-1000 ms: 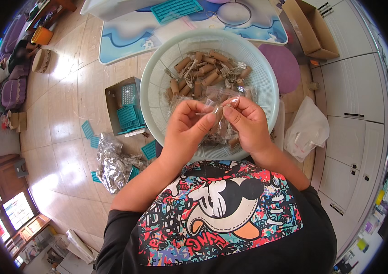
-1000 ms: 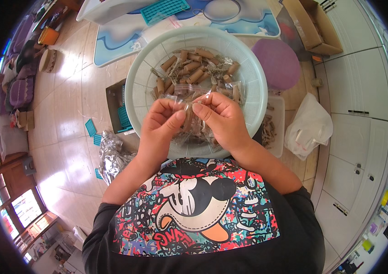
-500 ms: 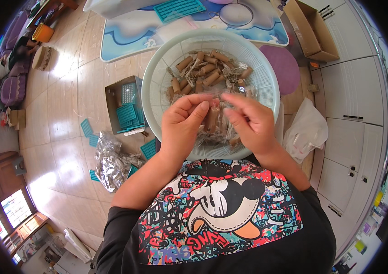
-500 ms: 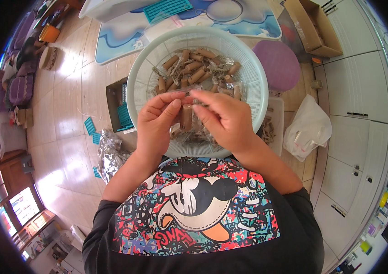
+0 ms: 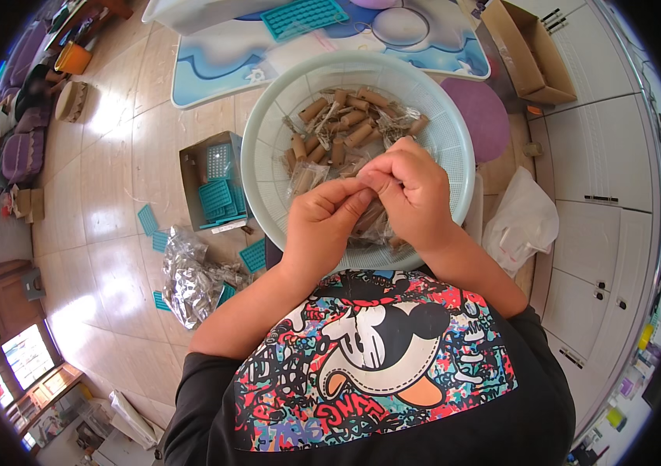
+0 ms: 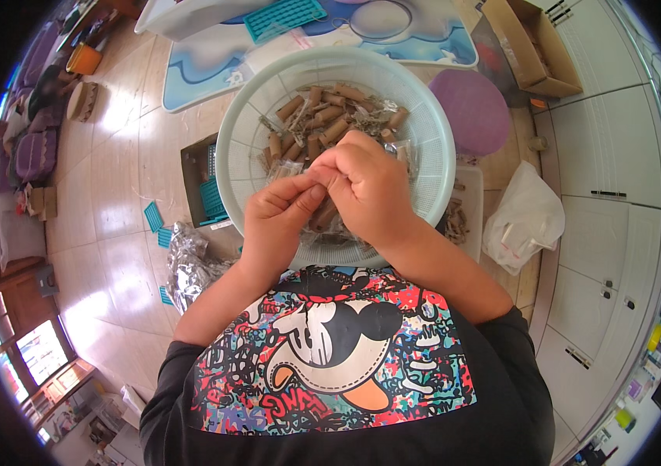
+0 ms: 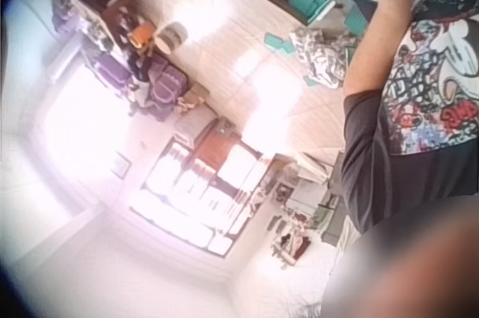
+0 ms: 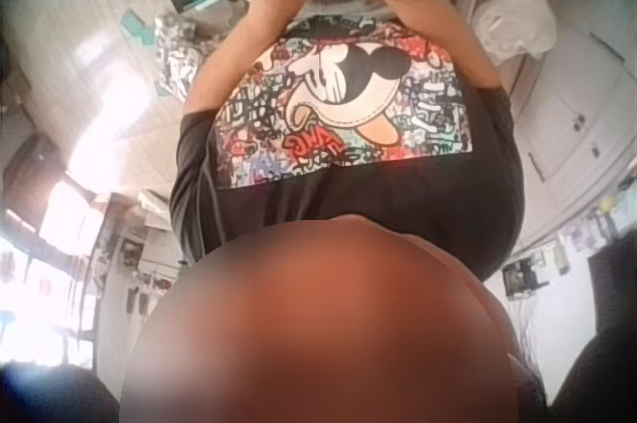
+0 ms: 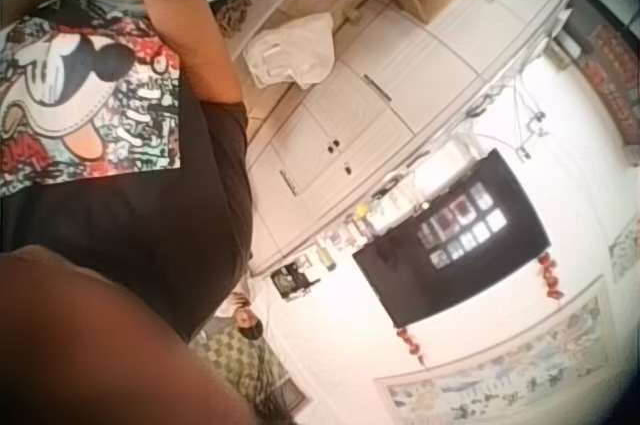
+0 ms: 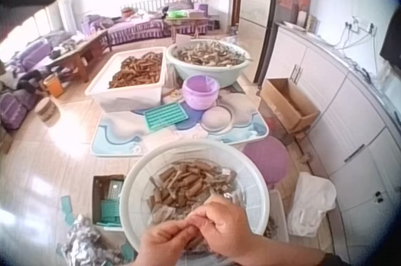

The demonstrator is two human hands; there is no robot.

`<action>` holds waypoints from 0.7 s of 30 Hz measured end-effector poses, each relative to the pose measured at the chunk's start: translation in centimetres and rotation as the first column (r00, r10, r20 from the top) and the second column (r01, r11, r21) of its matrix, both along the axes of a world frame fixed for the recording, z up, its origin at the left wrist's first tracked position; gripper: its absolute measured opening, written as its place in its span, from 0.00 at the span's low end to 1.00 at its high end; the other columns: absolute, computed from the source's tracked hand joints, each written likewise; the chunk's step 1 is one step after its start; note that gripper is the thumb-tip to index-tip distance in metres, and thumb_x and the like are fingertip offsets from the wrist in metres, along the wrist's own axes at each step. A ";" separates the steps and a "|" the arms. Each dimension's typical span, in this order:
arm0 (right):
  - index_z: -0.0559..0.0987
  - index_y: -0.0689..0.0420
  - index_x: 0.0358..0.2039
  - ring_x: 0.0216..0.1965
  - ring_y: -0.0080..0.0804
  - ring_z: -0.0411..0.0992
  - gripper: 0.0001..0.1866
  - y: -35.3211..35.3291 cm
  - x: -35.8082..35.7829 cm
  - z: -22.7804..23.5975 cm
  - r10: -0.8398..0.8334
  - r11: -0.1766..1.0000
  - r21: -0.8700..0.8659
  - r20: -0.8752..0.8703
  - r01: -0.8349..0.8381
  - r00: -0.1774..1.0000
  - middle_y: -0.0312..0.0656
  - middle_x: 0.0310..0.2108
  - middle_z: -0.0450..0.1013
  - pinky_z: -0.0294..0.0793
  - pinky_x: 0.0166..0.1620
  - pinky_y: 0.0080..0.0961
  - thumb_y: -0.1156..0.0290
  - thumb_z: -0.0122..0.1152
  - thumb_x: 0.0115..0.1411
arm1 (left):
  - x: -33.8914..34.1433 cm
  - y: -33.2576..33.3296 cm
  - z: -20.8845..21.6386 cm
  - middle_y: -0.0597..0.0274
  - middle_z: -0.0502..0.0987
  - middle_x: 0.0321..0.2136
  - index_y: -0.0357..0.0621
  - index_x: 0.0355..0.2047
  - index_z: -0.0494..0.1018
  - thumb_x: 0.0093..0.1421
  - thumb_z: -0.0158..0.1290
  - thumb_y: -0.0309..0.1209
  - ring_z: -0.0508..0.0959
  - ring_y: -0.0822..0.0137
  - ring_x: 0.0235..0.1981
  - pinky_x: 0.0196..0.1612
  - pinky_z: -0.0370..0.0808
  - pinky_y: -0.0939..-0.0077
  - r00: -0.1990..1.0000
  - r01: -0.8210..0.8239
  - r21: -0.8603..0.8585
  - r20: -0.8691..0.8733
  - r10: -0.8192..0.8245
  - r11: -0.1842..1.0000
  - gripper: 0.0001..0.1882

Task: The person places small cylindrical items into individual plastic bags by hand.

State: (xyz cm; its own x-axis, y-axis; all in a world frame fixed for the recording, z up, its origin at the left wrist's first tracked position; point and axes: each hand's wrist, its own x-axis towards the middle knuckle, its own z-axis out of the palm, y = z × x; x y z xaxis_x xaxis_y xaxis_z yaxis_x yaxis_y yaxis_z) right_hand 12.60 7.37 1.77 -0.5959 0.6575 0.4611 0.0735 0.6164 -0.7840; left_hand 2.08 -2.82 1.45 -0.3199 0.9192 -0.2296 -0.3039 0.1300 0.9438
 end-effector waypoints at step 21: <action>0.74 0.61 0.30 0.22 0.08 0.59 0.05 0.2 2.2 -1.7 0.055 0.678 -0.731 -0.048 -0.072 0.997 0.27 0.23 0.68 0.59 0.25 0.08 0.73 0.58 0.54 | -1.3 0.4 0.5 0.58 0.76 0.34 0.33 0.38 0.70 0.59 0.47 0.24 0.75 0.74 0.34 0.38 0.73 0.83 0.989 -0.115 -0.030 0.095 0.117 0.993 0.08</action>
